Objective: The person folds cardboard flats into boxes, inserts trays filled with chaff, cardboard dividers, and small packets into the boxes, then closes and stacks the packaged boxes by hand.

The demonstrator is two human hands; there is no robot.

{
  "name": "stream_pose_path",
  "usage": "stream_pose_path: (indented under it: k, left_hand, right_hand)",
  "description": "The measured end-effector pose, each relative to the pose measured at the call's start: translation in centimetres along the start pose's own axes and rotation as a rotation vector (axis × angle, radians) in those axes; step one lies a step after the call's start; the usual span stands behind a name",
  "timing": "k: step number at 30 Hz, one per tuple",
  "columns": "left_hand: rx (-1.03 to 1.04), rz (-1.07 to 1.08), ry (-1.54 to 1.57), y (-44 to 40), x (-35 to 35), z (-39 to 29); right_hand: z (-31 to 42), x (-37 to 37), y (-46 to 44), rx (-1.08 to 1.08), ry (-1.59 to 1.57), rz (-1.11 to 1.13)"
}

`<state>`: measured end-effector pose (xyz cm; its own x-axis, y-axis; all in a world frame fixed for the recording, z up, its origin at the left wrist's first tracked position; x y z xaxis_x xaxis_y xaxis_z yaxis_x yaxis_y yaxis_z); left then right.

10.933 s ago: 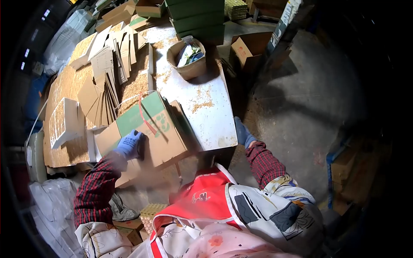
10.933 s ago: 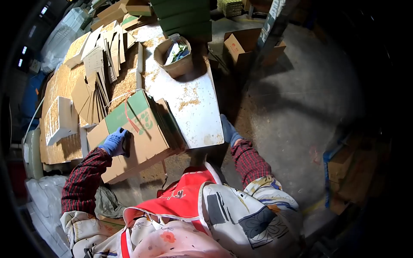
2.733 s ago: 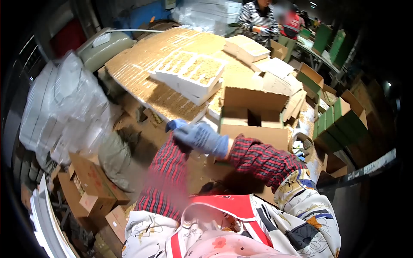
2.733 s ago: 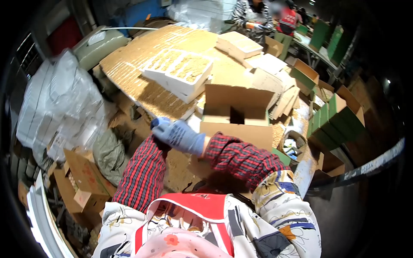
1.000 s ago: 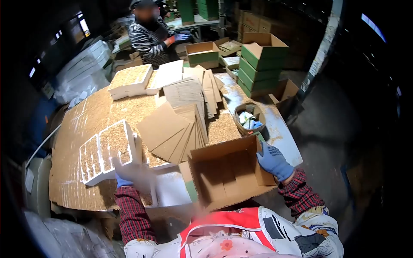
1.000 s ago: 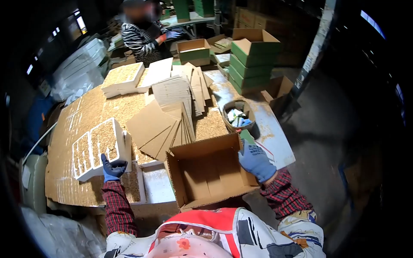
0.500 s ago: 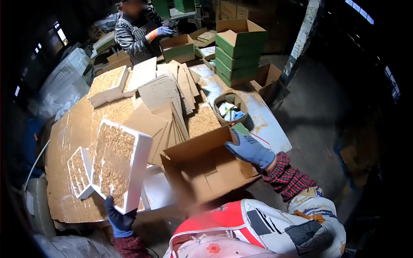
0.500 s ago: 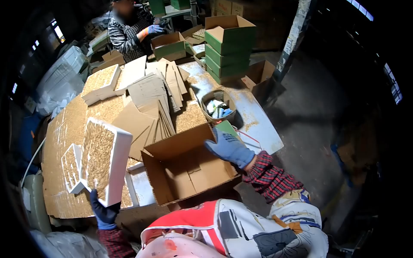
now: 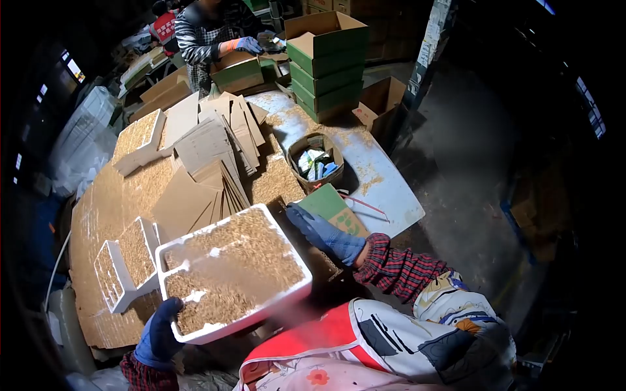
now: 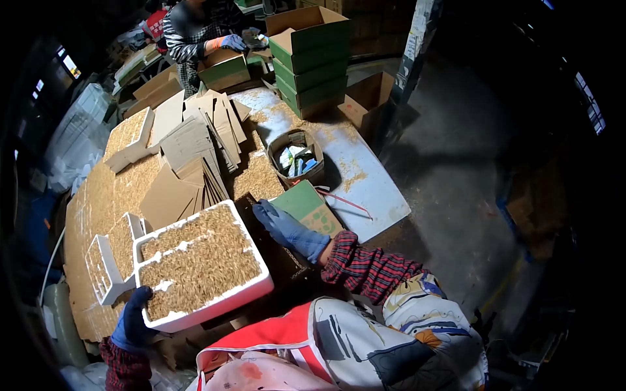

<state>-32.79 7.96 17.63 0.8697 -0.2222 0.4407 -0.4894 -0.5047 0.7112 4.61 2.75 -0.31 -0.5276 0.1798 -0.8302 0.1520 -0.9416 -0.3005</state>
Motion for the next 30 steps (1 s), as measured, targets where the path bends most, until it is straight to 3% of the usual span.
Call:
stream_pose_path:
  k: [1,2,3,4,5,6,7,9,10,11,12,13,14,16,18,19,20,23,24,25,26,27,28,29,30]
  left_hand:
    - [0.166,0.002,-0.295,0.6,2.6,0.0]
    - [0.146,-0.055,-0.478,0.4,4.2,-0.3]
    - [0.118,-0.112,-0.660,0.2,5.8,-0.5]
    - [-0.090,-0.222,-0.724,-0.7,6.4,-0.7]
    - [0.236,0.155,-1.406,-1.3,6.0,-0.2]
    - [0.229,0.137,-1.411,-1.9,6.1,0.4]
    - [0.233,0.169,-1.274,-4.0,2.8,1.4]
    - [0.069,0.060,-0.994,-4.4,2.9,1.5]
    - [-0.092,-0.070,-0.833,-3.4,6.6,1.5]
    - [0.144,0.040,-0.870,-3.6,7.0,2.3]
    - [0.220,0.037,-1.053,-4.6,5.3,3.2]
    - [0.240,-0.058,-1.225,-5.3,4.3,4.0]
    - [0.252,-0.157,-1.400,-5.6,3.8,4.5]
    - [0.196,-0.439,-1.687,-5.4,6.4,5.1]
    - [0.296,-0.676,-1.848,-6.6,5.9,6.9]
    - [0.299,-0.700,-1.882,-7.1,6.2,7.2]
    - [0.319,-0.643,-1.991,-7.4,6.5,7.4]
    - [0.159,-0.578,-2.063,-9.2,7.1,6.9]
    - [0.033,-0.462,-2.140,-10.8,6.4,7.1]
    - [-0.092,-0.344,-2.213,-11.7,5.8,7.3]
    - [-0.081,-0.346,-2.214,-12.1,5.2,7.2]
    - [-0.061,-0.253,-2.246,-12.3,5.3,6.8]
    - [-0.042,-0.155,-2.273,-12.4,5.5,6.7]
    - [0.118,-0.104,-2.313,-11.6,6.1,6.7]
    - [0.127,-0.101,-2.313,-11.1,6.7,6.6]
  right_hand:
    - [0.0,0.2,-0.2,0.005,-0.037,-0.017]
    - [0.1,0.3,-0.2,0.010,-0.077,-0.030]
    - [0.1,0.3,-0.1,-0.051,0.082,-0.072]
    - [0.5,-0.3,-0.3,-0.115,0.244,-0.118]
    - [1.2,-0.4,-0.3,-0.040,0.898,0.233]
    - [0.9,-0.9,-0.1,-0.057,0.894,0.234]
    - [0.0,-1.9,0.3,-0.069,0.485,0.155]
    - [-3.3,-1.7,0.4,-0.097,-0.328,0.005]
    - [-6.4,-2.6,-0.9,0.092,-0.404,-0.004]
    - [-9.6,-3.5,-2.1,0.288,-0.492,-0.027]
    - [-12.7,-4.4,-3.3,0.475,-0.582,-0.065]
    - [-16.3,-4.8,-4.5,0.434,0.080,-0.204]
    - [-19.3,-5.2,-5.8,0.504,0.354,-0.055]
    - [-25.8,-3.2,-7.4,0.478,0.627,0.120]
    - [-28.6,-1.6,-8.1,0.472,0.692,0.226]
    - [-27.2,-2.5,-8.3,0.533,0.688,0.397]
    - [-27.6,-2.3,-8.3,0.532,0.680,0.419]
    - [-31.7,-1.2,-8.4,0.599,0.221,-0.116]
    - [-29.0,-3.1,-8.1,0.592,0.020,-0.118]
    - [-27.7,-3.6,-7.7,0.602,-0.440,-0.166]
    - [-26.0,-4.3,-7.6,0.587,-0.903,-0.216]
    - [-22.1,-6.2,-7.5,0.651,-1.088,-0.296]
    - [-20.0,-7.4,-7.2,0.733,-1.054,-0.253]
    - [-18.7,-7.6,-6.9,0.685,-1.182,-0.252]
    - [-17.6,-7.7,-6.7,0.633,-1.310,-0.250]
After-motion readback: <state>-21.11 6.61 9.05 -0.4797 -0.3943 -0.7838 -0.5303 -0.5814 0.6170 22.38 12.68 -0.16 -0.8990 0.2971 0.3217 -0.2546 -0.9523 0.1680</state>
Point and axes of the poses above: each hand's wrist, its own y-axis away from the middle knuckle, its own x-axis out of the palm, z = x × y, the point moved 2 cm from there along -y, towards the middle knuckle, and after that the axes turned 6 degrees about z, right-handed, at the moved point
